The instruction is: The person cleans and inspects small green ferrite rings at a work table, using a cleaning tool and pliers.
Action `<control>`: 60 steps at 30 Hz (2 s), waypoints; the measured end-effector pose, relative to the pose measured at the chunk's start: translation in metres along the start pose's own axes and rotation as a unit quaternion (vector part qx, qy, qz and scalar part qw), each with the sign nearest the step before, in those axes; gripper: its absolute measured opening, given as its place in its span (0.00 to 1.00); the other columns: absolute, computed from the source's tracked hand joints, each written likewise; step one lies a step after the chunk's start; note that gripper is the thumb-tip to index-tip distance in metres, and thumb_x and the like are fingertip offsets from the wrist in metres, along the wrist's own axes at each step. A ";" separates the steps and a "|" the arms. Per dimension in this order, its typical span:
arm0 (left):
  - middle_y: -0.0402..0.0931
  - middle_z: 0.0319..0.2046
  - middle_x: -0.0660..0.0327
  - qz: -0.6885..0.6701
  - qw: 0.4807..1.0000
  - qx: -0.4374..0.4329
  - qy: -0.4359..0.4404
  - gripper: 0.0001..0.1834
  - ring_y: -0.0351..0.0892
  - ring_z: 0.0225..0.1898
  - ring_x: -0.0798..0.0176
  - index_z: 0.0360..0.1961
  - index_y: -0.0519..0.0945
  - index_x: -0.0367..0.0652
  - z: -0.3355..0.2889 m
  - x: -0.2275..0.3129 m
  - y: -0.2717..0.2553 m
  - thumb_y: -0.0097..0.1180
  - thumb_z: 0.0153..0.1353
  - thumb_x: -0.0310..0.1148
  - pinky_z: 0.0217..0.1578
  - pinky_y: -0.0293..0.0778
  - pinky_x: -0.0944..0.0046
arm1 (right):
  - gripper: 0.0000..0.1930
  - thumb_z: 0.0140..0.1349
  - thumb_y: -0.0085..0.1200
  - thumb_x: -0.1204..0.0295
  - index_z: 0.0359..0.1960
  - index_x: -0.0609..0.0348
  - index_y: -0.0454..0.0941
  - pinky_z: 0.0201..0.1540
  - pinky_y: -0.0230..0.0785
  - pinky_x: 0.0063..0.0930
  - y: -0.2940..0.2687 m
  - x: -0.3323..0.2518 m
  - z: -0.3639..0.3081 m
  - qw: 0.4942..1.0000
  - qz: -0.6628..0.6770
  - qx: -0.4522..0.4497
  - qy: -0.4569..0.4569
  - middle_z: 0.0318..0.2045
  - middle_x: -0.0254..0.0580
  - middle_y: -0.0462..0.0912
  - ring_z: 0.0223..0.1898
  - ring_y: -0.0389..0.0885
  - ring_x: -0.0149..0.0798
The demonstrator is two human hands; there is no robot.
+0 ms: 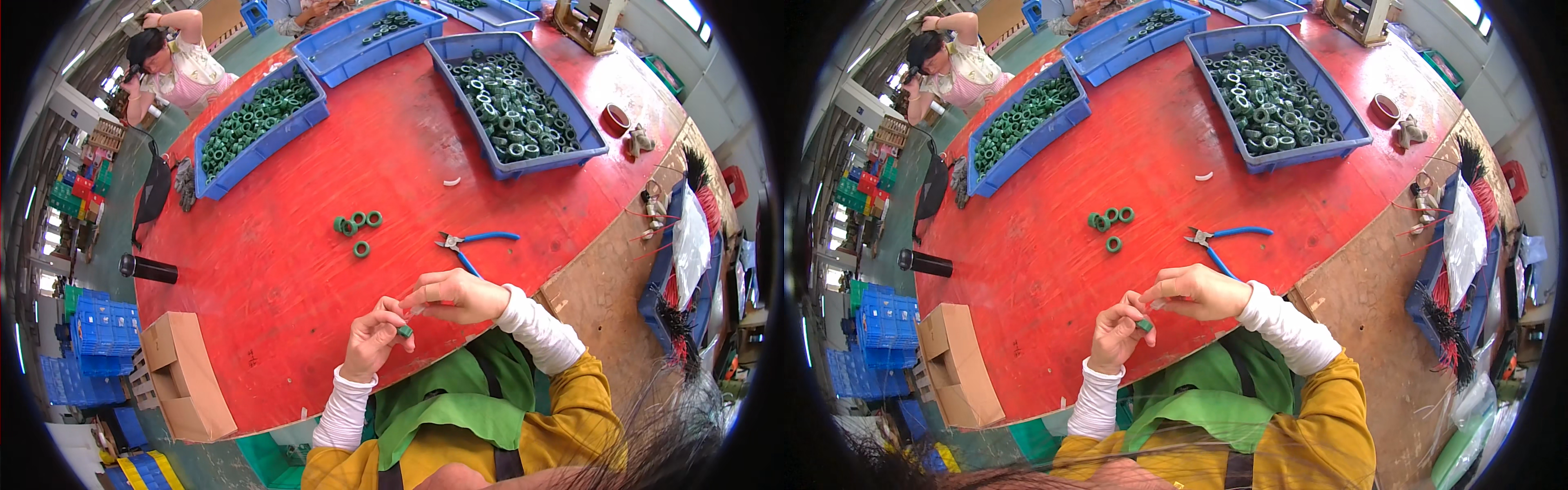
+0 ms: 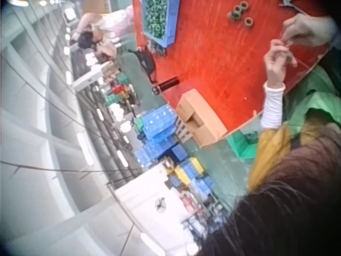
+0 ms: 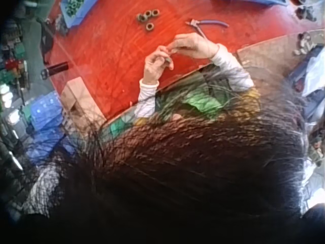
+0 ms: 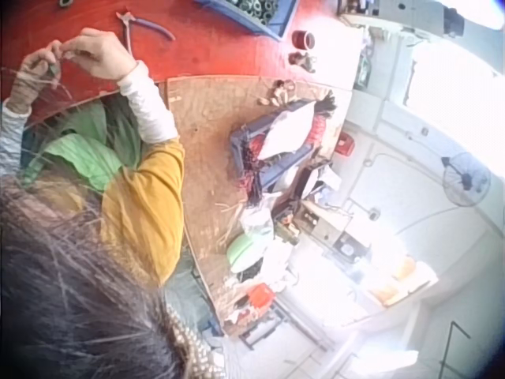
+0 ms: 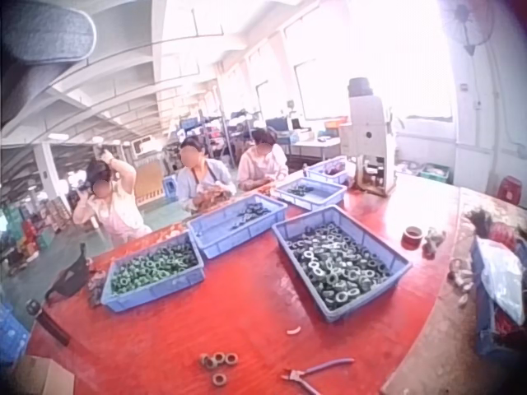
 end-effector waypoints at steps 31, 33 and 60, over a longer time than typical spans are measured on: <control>0.74 0.41 0.57 -0.175 0.984 -0.017 0.006 0.16 0.74 0.36 0.65 0.52 0.75 0.43 0.014 -0.019 -0.012 0.52 0.64 0.34 0.31 0.74 0.69 | 0.09 0.63 0.53 0.74 0.43 0.61 0.68 0.39 0.74 0.25 0.041 0.041 -0.003 0.848 0.482 0.166 0.144 0.36 0.36 0.76 0.35 0.78 0.29; 0.74 0.41 0.58 -0.166 0.986 -0.016 0.004 0.18 0.73 0.36 0.66 0.53 0.74 0.43 0.013 -0.016 -0.006 0.54 0.62 0.33 0.31 0.73 0.70 | 0.10 0.63 0.53 0.75 0.44 0.61 0.68 0.39 0.74 0.25 0.041 0.043 -0.004 0.851 0.475 0.181 0.132 0.36 0.35 0.76 0.36 0.78 0.29; 0.65 0.46 0.62 -0.023 0.993 0.068 0.089 0.17 0.73 0.49 0.64 0.55 0.73 0.39 0.011 0.003 0.000 0.47 0.64 0.21 0.50 0.74 0.64 | 0.16 0.55 0.58 0.73 0.46 0.64 0.75 0.40 0.72 0.29 0.036 -0.001 -0.007 0.960 -0.020 0.280 0.017 0.39 0.46 0.75 0.35 0.77 0.37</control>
Point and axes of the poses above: each hand's wrist, its own z-axis towards the middle knuckle, its own y-axis out of the palm, x = y × z, the point moved 6 cm from there along z, towards the middle knuckle
